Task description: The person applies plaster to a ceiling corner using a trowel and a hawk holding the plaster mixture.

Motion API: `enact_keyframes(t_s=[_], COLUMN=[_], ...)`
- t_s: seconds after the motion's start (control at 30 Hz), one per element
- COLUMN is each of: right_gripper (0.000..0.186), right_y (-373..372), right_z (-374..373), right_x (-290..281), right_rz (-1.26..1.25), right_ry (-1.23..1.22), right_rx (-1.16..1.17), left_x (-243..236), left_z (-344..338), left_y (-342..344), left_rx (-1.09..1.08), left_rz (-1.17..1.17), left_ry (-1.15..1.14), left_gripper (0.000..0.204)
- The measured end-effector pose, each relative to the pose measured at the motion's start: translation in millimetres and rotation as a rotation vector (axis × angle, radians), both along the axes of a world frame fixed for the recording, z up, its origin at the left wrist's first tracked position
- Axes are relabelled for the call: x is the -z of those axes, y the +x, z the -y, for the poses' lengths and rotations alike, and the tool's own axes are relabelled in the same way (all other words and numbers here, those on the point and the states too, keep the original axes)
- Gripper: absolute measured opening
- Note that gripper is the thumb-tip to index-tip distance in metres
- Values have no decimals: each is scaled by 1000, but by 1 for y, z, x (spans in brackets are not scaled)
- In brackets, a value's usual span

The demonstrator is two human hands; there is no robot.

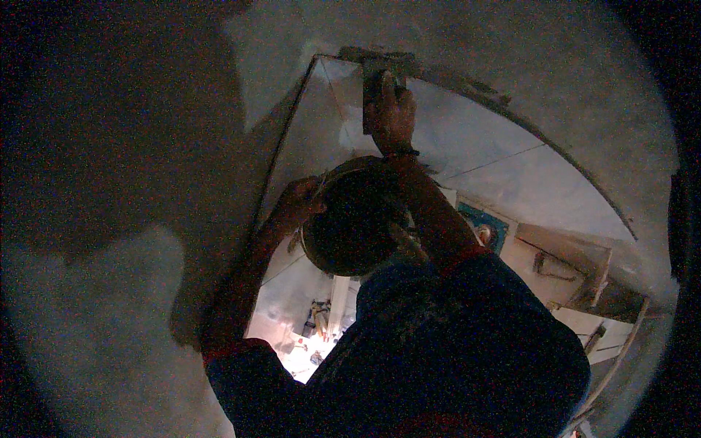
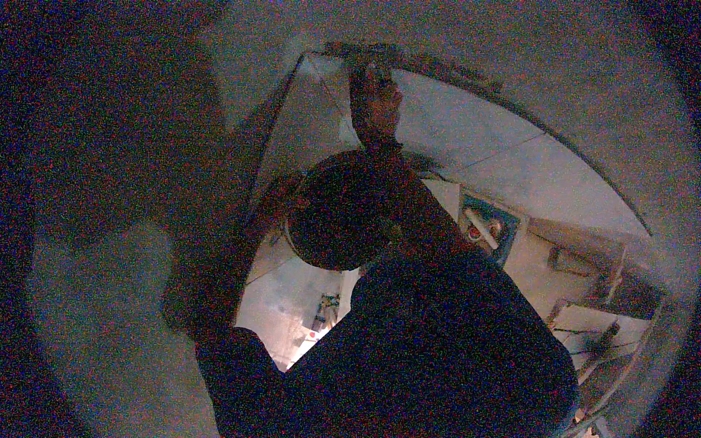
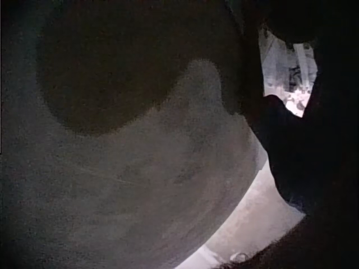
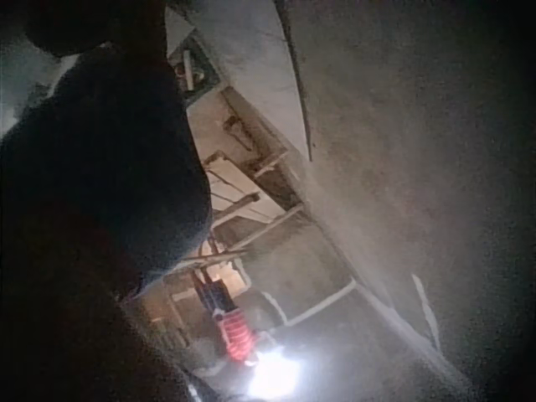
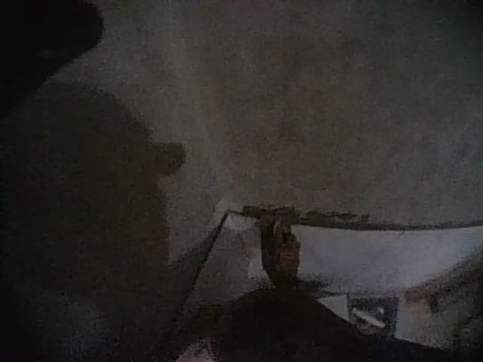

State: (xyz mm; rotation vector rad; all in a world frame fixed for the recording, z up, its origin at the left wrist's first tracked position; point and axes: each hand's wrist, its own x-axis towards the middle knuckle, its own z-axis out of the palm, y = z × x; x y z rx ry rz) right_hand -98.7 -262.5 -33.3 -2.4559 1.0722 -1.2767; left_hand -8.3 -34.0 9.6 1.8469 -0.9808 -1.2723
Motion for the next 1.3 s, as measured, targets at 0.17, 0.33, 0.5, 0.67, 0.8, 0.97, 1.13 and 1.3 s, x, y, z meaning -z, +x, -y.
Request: enact_keyframes(t_s=[0.17, 0.33, 0.5, 0.67, 0.8, 0.97, 1.13, 1.3], right_gripper=[55, 49, 42, 38, 35, 33, 31, 37], right_y=[-17, -37, -58, -39, -20, -17, -22, -68], right_z=[-4, -10, 9, 21, 21, 29, 56, 12], right_x=[-25, -56, -34, -42, -59, -93, -62, -95], right_rz=[-190, -440, -224, -231, -299, -447, -667, -589], right_ry=[91, 229, 183, 161, 166, 143, -10, -264], right_rx=[-30, -169, -327, -266, -207, -267, -428, -541], left_x=[-16, -13, -14, -24, -22, -26, -34, -44], left_z=[10, 12, 15, 21, 19, 25, 30, 25], left_y=[-9, -3, -6, -10, -6, -2, -4, -14], left_rx=[-72, 32, 38, 95, 128, 251, 151, 138], left_rz=[-80, -122, -147, -152, -109, 164, -110, -22], left_ry=[-40, -76, -82, -79, -6, -27, -64, -7], left_gripper=[40, 49, 52, 49, 45, 44, 42, 45])
